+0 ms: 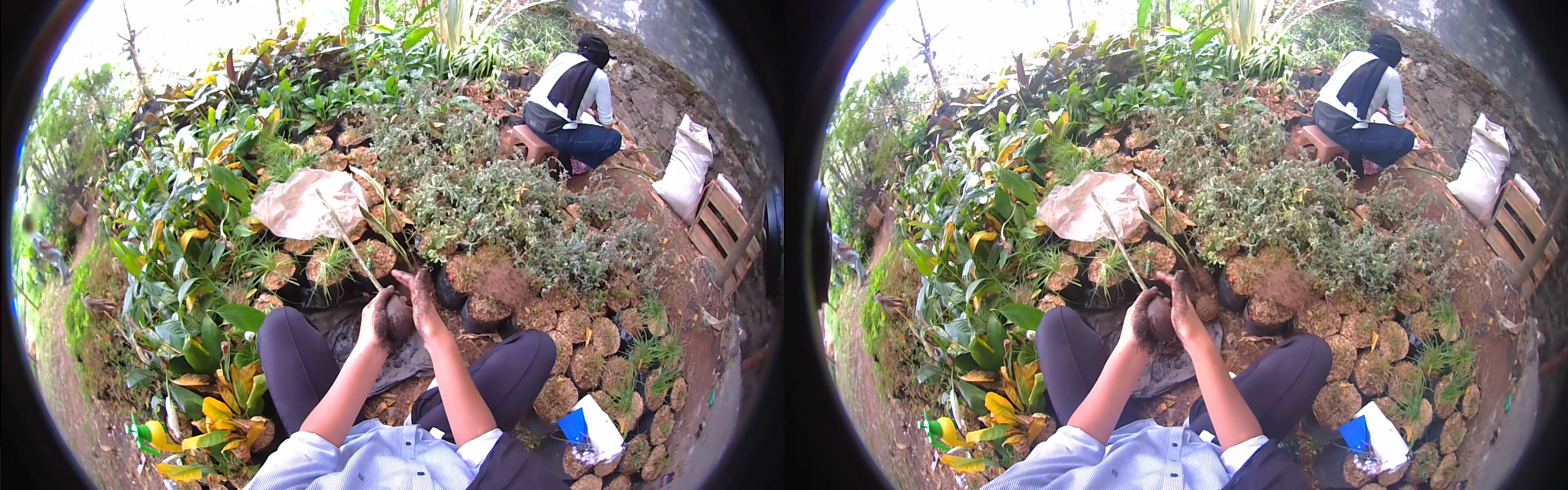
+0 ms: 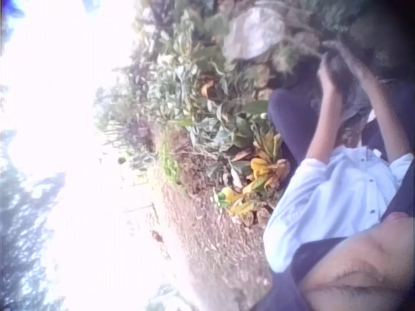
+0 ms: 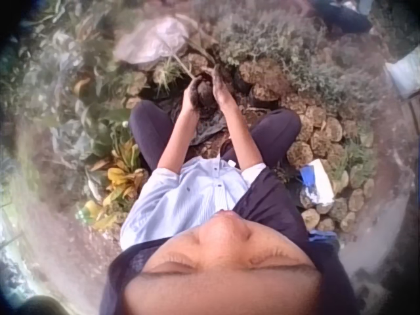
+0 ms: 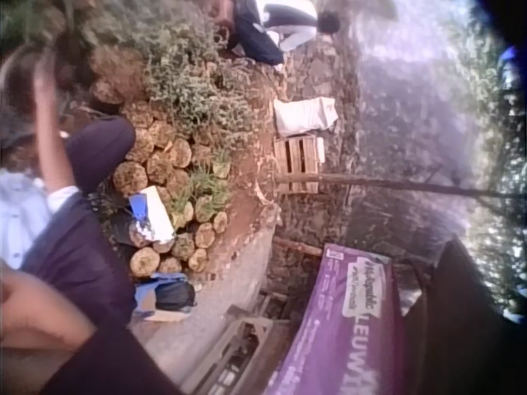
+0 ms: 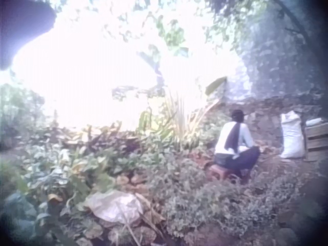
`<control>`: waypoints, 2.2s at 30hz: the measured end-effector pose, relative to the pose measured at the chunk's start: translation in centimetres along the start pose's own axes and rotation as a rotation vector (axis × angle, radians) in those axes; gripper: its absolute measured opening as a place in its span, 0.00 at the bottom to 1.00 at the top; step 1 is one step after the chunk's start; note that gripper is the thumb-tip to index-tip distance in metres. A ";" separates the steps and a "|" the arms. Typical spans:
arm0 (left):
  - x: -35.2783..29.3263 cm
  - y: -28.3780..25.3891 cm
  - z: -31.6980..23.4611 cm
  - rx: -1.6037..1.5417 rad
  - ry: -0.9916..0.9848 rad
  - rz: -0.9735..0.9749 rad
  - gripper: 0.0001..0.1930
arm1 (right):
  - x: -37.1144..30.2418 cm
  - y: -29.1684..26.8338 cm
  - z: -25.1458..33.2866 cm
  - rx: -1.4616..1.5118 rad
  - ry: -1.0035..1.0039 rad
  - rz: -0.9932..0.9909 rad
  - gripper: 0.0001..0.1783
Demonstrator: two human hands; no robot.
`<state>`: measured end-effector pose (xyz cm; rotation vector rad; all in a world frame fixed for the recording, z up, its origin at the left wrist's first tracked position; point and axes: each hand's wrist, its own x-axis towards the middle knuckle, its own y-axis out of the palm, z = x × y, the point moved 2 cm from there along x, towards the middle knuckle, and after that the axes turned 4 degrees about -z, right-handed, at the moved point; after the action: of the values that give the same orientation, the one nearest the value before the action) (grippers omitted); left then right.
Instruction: The person sits on the ground and repeatedly packs soil around the base of small potted plants using both hands. They handle multiple plants one at a time, pressing and shaping the soil to secure each plant in its pot.
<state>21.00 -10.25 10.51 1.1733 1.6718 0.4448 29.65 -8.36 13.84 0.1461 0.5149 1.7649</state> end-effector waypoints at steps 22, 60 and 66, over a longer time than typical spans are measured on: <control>0.8 0.3 -0.9 -0.078 0.087 0.301 0.17 | 2.6 -0.9 -2.9 0.494 0.058 -0.128 0.36; 1.0 0.9 -1.6 -0.433 -0.335 0.370 0.11 | -4.2 2.7 0.4 -1.047 -1.330 -0.370 0.29; 2.6 0.3 -1.5 -0.232 -0.373 0.398 0.11 | -1.6 -0.2 -2.8 -0.983 -1.528 -0.133 0.20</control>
<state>19.73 -7.57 10.03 1.3217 1.0393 0.6058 29.17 -10.56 11.51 0.6375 -1.3629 1.1309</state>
